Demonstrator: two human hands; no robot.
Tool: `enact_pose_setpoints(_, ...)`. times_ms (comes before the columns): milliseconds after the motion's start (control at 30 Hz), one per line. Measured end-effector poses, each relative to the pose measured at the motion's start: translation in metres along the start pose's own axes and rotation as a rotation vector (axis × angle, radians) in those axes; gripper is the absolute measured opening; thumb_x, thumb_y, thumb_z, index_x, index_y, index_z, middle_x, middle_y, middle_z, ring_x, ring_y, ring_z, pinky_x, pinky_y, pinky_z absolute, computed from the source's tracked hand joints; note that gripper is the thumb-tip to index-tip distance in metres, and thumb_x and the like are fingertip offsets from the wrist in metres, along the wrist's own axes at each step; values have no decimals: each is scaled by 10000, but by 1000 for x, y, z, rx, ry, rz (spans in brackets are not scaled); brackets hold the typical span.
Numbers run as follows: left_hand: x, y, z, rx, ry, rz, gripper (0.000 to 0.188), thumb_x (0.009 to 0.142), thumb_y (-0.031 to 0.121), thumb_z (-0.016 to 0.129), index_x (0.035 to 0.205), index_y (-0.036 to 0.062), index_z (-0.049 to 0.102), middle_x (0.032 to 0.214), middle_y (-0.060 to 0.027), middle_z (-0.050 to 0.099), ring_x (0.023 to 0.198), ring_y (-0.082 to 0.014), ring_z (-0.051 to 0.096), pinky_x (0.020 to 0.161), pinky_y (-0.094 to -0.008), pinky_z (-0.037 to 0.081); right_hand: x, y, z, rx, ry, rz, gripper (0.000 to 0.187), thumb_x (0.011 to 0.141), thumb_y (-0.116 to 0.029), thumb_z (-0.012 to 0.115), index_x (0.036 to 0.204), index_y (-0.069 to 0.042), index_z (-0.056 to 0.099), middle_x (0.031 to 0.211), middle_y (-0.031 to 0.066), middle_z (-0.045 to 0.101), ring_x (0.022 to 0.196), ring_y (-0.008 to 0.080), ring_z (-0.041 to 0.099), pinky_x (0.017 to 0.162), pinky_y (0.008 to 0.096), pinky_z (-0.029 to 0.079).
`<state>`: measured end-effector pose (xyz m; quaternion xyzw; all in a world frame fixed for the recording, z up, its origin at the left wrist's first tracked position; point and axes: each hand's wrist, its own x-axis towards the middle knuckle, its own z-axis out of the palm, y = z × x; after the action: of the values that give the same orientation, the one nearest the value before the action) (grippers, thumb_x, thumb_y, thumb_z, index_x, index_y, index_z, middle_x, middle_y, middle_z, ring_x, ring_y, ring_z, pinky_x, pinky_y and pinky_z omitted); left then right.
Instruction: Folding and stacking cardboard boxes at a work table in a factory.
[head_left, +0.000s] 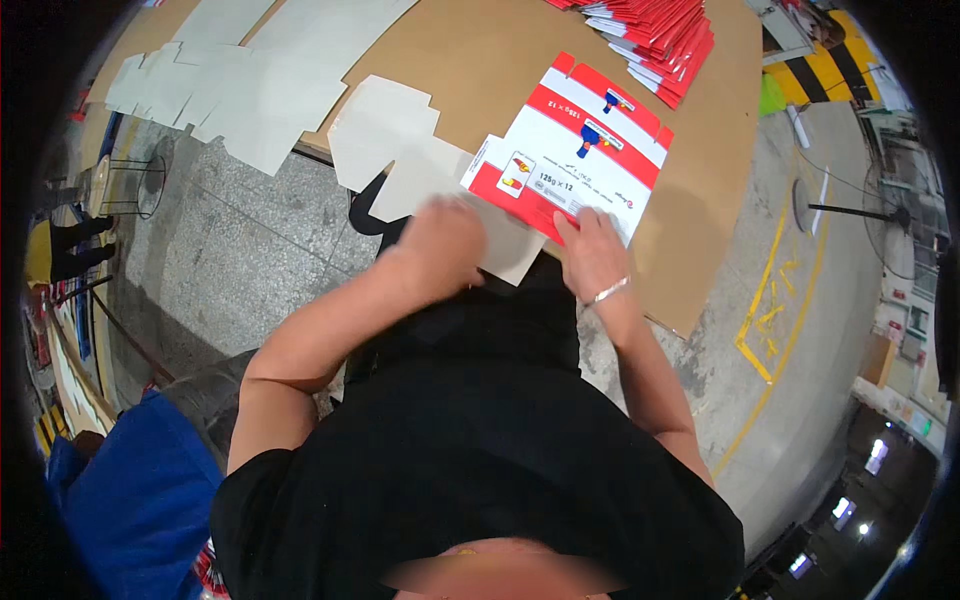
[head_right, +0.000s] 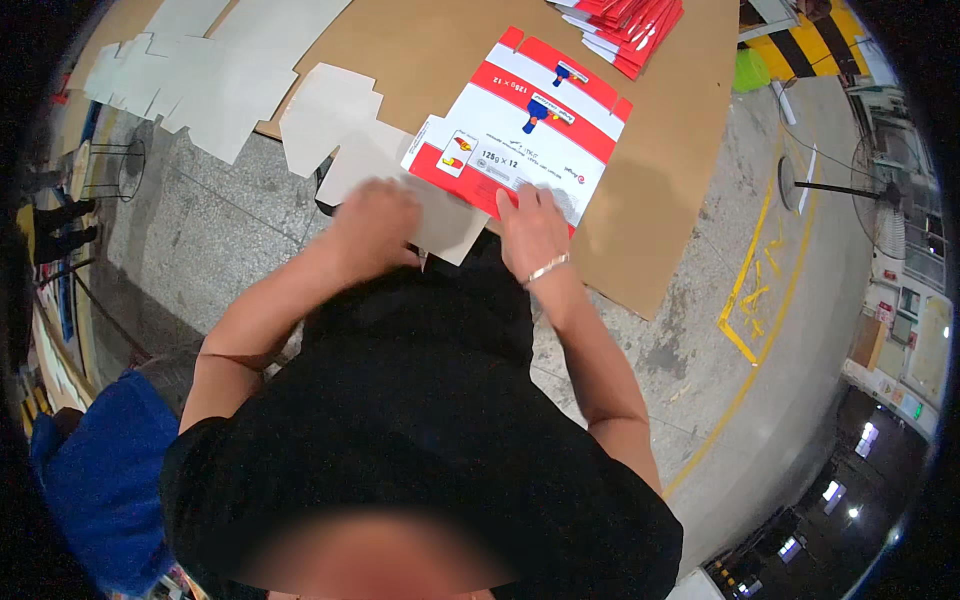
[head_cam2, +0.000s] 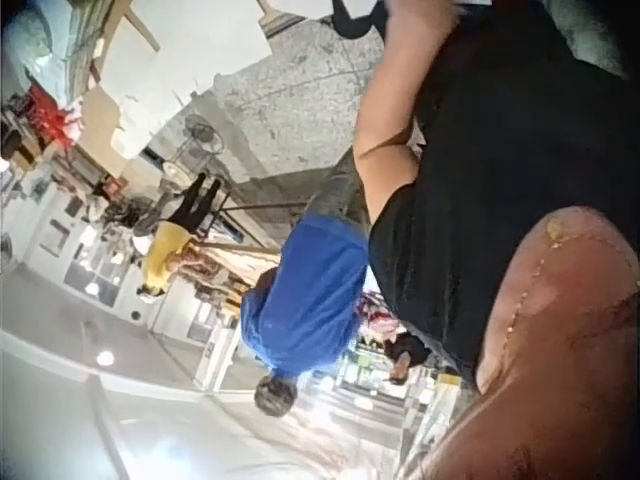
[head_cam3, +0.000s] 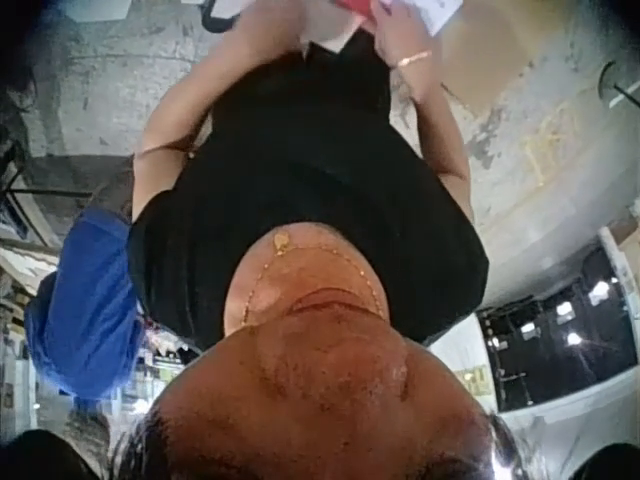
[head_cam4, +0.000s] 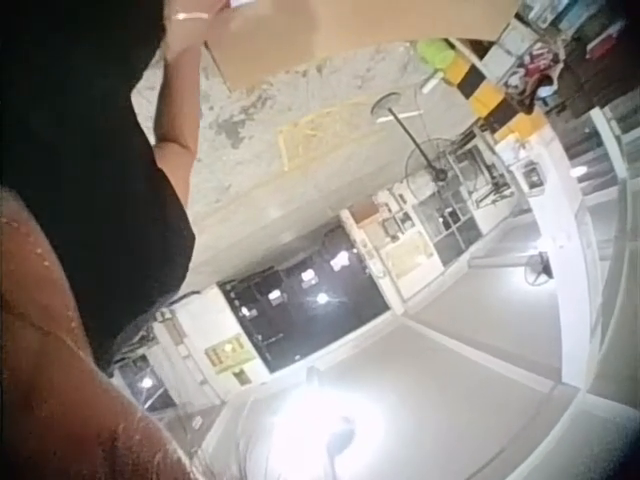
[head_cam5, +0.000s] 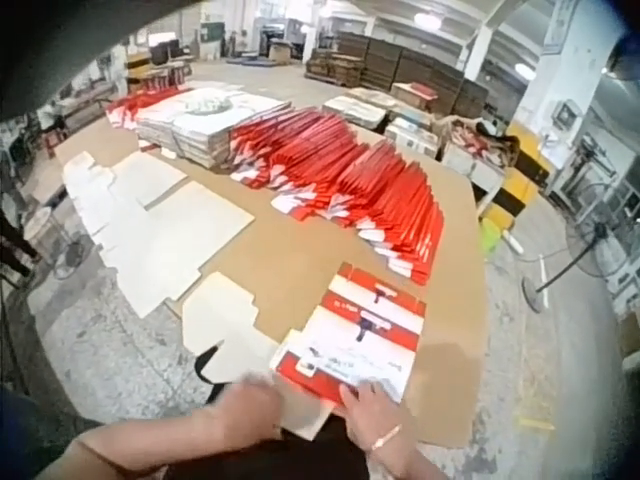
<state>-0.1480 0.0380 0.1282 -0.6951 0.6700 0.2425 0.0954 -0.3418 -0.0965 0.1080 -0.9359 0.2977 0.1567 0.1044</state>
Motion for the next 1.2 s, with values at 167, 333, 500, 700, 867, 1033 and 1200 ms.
enact_pose_setpoints(167, 3, -53, 55, 258, 539, -72, 887, 710, 449, 821, 1419, 55, 461, 1456, -226, 447, 1366, -355, 438, 1139, -458, 351, 36, 3, 40, 25, 388, -339, 615, 926, -314, 611, 1505, -207, 436, 1575, 94, 364, 1462, 366, 296, 1116, 699, 182)
enact_pose_setpoints(333, 16, -91, 42, 38, 496, 280, 355, 885, 277, 638, 1220, 159, 649, 1232, -124, 630, 1141, -317, 598, 932, -436, 503, 18, 9, 43, 20, 456, -252, 604, 937, -335, 608, 1510, -273, 428, 1605, 111, 317, 1466, 385, 274, 1127, 702, 181)
enact_pose_setpoints(500, 69, -97, -30, -248, -216, 375, 252, 857, 286, 682, 987, 74, 721, 829, -173, 699, 816, -346, 681, 751, -447, 527, -2, 58, 46, 599, 886, -523, 561, 908, -224, 635, 1453, -208, 507, 1594, 176, 310, 1467, 451, 266, 1165, 647, 185)
enact_pose_setpoints(700, 122, -120, -20, -228, 212, 114, 452, 705, 422, 821, 1006, 101, 719, 990, -124, 721, 947, -312, 688, 776, -439, 536, 12, 43, 44, -96, 429, -356, 503, 902, -289, 642, 1399, -283, 566, 1463, 142, 466, 1363, 335, 399, 1131, 563, 261)
enact_pose_setpoints(867, 68, -65, 25, 120, 431, 229, 464, 818, 403, 732, 1087, 37, 634, 1164, -99, 649, 1113, -304, 613, 881, -424, 489, 20, 31, 29, 22, 388, -167, 561, 814, -378, 733, 1342, -221, 624, 1327, 144, 522, 1201, 332, 476, 1000, 453, 338)
enact_pose_setpoints(1033, 14, -129, 49, 356, 678, 367, 403, 847, 200, 672, 1239, 106, 659, 1388, -65, 551, 1337, -254, 494, 1104, -391, 405, 24, 46, 38, 181, 551, -361, 585, 823, -377, 733, 1362, -189, 607, 1412, 164, 486, 1338, 367, 416, 1115, 526, 268)
enact_pose_setpoints(1200, 18, -162, 30, -273, 876, 112, 581, 783, 133, 789, 1338, 156, 617, 1494, -144, 446, 1313, -320, 527, 1093, -430, 444, 20, 47, 34, 253, 453, -394, 624, 802, -309, 747, 1388, -163, 590, 1518, 148, 435, 1420, 366, 369, 1168, 551, 209)
